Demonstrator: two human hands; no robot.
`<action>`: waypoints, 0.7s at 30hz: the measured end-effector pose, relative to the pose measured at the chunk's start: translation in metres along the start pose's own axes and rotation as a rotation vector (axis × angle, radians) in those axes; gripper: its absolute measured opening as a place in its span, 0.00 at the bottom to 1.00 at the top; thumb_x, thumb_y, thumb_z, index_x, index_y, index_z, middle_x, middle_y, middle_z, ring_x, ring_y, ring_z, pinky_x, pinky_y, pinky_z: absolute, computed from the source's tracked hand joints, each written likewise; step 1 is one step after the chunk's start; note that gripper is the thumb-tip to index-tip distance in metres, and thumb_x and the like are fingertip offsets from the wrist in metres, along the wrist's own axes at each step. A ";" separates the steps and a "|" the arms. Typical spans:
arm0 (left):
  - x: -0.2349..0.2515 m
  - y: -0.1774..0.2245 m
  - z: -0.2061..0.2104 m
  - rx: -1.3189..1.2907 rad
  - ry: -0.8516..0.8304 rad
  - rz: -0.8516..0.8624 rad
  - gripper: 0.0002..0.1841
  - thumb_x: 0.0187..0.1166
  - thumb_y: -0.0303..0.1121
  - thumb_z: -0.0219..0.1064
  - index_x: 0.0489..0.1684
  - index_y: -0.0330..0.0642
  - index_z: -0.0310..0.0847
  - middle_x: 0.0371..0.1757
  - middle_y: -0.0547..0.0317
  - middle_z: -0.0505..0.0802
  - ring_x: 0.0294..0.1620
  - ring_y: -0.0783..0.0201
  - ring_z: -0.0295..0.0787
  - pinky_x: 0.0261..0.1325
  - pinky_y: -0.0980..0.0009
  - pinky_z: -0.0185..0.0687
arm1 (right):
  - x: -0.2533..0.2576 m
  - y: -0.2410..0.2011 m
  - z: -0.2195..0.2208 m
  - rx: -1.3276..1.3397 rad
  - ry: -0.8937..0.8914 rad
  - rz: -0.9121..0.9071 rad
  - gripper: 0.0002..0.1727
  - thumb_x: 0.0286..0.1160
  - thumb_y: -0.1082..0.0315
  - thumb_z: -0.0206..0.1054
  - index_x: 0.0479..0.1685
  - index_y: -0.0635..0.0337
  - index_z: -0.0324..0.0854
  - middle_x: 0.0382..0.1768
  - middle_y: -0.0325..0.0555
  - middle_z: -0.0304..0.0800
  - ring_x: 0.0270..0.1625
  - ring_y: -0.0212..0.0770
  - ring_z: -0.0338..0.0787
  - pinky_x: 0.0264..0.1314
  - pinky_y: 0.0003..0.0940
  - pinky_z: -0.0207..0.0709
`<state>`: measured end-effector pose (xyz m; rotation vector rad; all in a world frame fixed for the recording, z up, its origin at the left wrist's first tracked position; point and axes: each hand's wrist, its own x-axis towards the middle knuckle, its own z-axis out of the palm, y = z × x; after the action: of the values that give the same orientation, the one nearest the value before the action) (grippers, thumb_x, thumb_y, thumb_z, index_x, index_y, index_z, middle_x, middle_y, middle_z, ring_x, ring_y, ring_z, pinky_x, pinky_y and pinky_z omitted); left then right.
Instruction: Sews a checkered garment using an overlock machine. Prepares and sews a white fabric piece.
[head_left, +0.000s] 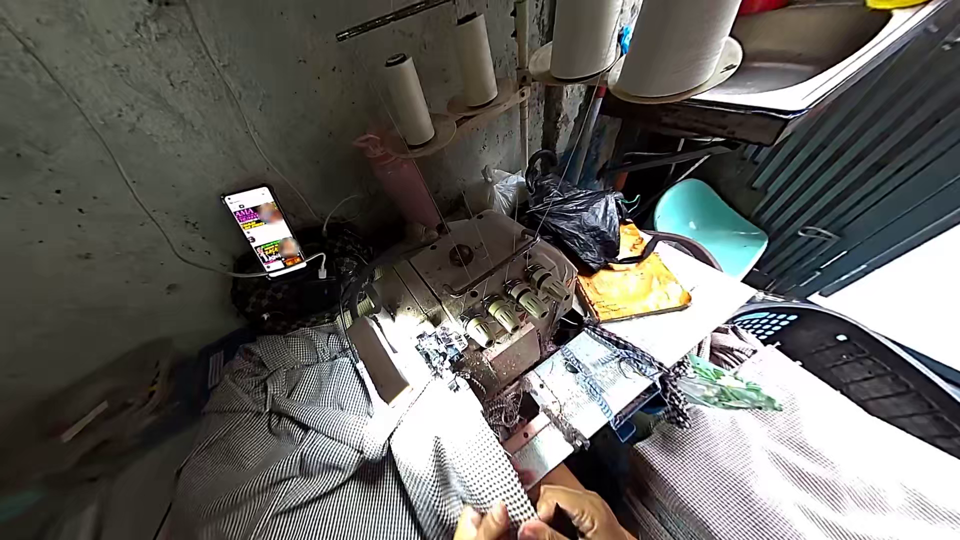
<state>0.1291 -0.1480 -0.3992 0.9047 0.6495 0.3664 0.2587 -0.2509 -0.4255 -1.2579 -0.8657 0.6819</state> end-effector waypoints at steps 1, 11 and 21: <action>0.001 -0.004 0.013 -0.119 0.165 0.134 0.07 0.84 0.31 0.58 0.44 0.48 0.83 0.37 0.67 0.98 0.40 0.73 0.96 0.53 0.71 0.91 | 0.000 -0.001 -0.001 -0.017 0.000 -0.024 0.17 0.74 0.66 0.74 0.25 0.74 0.83 0.25 0.46 0.86 0.33 0.21 0.81 0.40 0.15 0.73; 0.024 0.042 0.018 1.113 0.677 0.594 0.16 0.78 0.37 0.69 0.38 0.26 0.89 0.31 0.47 0.95 0.35 0.67 0.94 0.46 0.64 0.89 | 0.046 0.003 0.011 -0.095 0.019 -0.107 0.14 0.81 0.65 0.66 0.33 0.68 0.87 0.27 0.43 0.87 0.28 0.21 0.84 0.34 0.15 0.78; 0.065 0.111 0.011 1.435 0.500 0.144 0.26 0.93 0.43 0.52 0.50 0.24 0.87 0.47 0.33 0.92 0.56 0.42 0.90 0.64 0.42 0.77 | 0.128 0.000 0.024 0.046 0.109 0.126 0.20 0.61 0.69 0.73 0.11 0.46 0.64 0.11 0.21 0.59 0.15 0.16 0.59 0.20 0.17 0.52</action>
<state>0.1819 -0.0552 -0.3269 2.2692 1.3507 0.2097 0.3050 -0.1323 -0.4008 -1.3036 -0.6821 0.7218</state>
